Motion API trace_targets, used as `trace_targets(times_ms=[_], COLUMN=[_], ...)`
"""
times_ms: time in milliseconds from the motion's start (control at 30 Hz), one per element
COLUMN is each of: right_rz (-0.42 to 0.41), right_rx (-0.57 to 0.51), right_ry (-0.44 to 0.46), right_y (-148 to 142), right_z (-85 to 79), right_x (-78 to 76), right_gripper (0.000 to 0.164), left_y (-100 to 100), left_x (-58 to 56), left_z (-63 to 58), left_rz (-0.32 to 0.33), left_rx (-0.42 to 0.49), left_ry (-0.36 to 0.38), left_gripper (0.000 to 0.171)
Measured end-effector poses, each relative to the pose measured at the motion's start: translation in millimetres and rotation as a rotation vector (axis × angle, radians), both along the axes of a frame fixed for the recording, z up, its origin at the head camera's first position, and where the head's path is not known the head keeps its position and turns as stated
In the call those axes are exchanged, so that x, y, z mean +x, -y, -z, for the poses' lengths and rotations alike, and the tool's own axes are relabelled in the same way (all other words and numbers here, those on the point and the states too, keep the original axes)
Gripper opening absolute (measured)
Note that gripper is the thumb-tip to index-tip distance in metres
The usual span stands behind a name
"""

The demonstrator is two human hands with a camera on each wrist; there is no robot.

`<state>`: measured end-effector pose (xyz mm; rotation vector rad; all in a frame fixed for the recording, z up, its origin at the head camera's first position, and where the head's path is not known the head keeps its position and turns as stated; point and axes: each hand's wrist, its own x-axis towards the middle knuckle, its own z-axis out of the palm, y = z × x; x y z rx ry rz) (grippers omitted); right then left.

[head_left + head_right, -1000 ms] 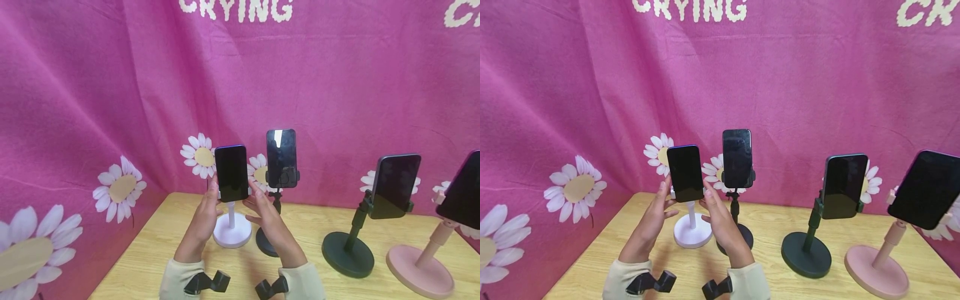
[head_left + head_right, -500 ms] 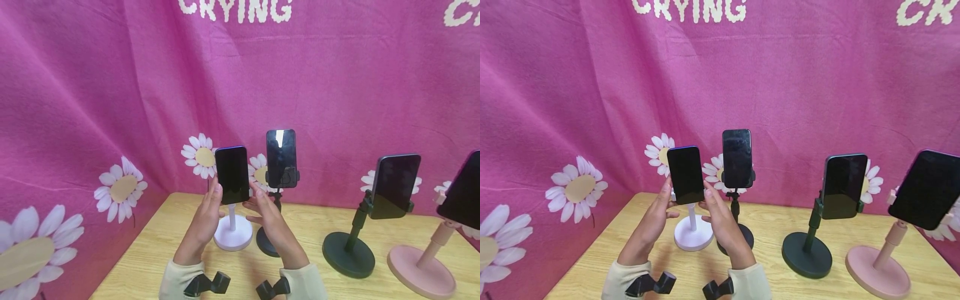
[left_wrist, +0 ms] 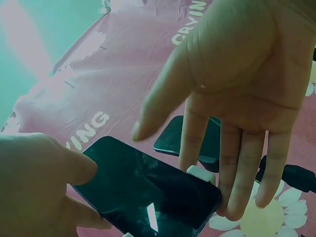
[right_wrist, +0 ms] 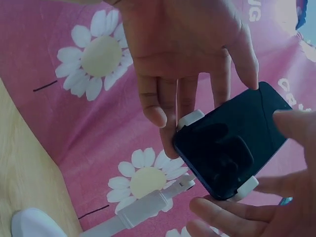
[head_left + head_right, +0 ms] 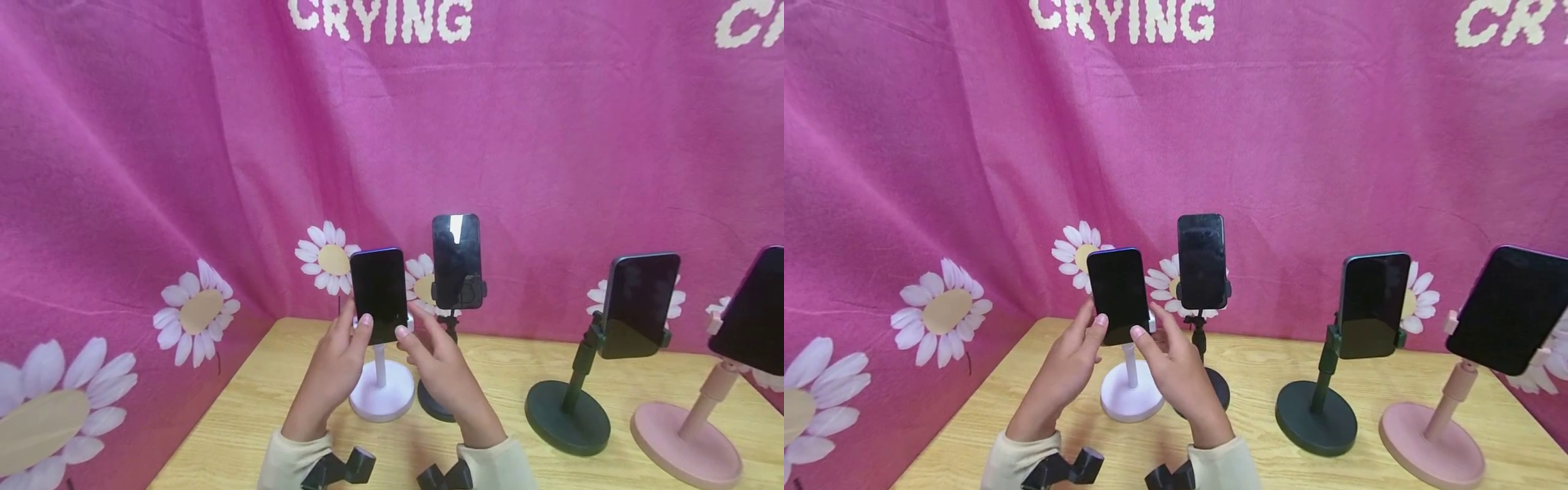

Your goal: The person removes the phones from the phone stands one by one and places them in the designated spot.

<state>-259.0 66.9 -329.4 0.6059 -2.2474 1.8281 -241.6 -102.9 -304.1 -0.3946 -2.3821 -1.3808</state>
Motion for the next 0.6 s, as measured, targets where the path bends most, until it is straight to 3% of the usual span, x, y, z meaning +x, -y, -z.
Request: trace_targets(times_ms=[200, 367, 600], right_rz=[0.073, 0.134, 0.144], right_rx=[0.042, 0.096, 0.121], right_ry=[-0.027, -0.024, -0.034], right_y=[-0.1, -1.3, -4.9], right_z=[-0.4, -2.6, -6.2], right_x=[3.6, 6.0, 8.9], right_gripper=[0.054, 0.047, 0.042], left_y=[-0.5, -1.2, -2.5], left_x=[6.2, 10.2, 15.7], left_z=[0.6, -0.4, -4.1], left_rz=[-0.024, -0.072, -0.098], left_rx=[-0.035, -0.080, -0.120], left_ry=[-0.003, -0.024, 0.001], left_gripper=[0.054, 0.034, 0.027])
